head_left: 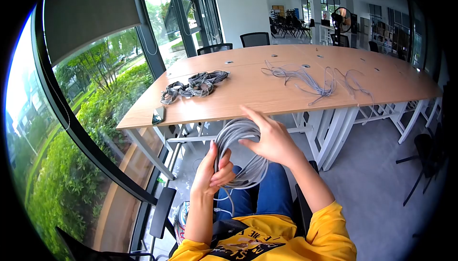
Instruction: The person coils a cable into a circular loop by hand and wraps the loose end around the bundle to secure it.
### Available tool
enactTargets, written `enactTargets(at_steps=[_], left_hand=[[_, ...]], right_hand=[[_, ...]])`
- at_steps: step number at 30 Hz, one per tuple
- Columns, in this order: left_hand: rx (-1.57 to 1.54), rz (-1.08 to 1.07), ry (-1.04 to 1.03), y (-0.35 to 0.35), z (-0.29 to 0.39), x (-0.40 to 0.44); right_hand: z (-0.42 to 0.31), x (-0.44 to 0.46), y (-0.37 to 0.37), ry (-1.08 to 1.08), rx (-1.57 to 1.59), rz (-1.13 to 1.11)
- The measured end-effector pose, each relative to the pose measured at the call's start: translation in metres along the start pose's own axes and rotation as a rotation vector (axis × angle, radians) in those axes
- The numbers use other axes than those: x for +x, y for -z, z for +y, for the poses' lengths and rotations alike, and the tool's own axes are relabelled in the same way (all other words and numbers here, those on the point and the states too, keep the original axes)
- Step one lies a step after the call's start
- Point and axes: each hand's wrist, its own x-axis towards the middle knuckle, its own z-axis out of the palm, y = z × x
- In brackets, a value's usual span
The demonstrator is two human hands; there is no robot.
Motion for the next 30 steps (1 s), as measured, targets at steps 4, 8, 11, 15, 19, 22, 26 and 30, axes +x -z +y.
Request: enactTargets(at_steps=[4, 8, 11, 15, 19, 22, 26, 30], left_hand=[[-0.016, -0.125, 0.018, -0.001, -0.001, -0.002], [0.127, -0.078, 0.002, -0.005, 0.0, -0.005], [0.162, -0.032, -0.02, -0.013, 0.0, -0.007], [-0.053, -0.116, 0.048, -0.005, 0.001, -0.004], [-0.251, -0.19, 0.056, -0.005, -0.007, 0.001], [-0.465, -0.361, 0.054, -0.004, -0.014, 0.006], [-0.378, -0.423, 0.089, -0.002, -0.018, 0.008], [-0.332, -0.362, 0.141, -0.009, -0.016, 0.006]], right_hand=[[-0.003, 0.0, -0.005, -0.078, 0.078, -0.059], [0.005, -0.007, -0.012, 0.004, 0.091, 0.02], [0.009, -0.007, -0.013, 0.041, 0.18, -0.028], [0.014, -0.007, -0.015, 0.047, 0.279, -0.031], [0.016, -0.006, -0.016, -0.047, 0.315, -0.036], [0.02, -0.008, -0.02, -0.104, 0.369, -0.022], [0.021, -0.009, -0.017, -0.41, 0.54, -0.154], [0.024, -0.006, -0.01, -0.446, 0.659, -0.215]])
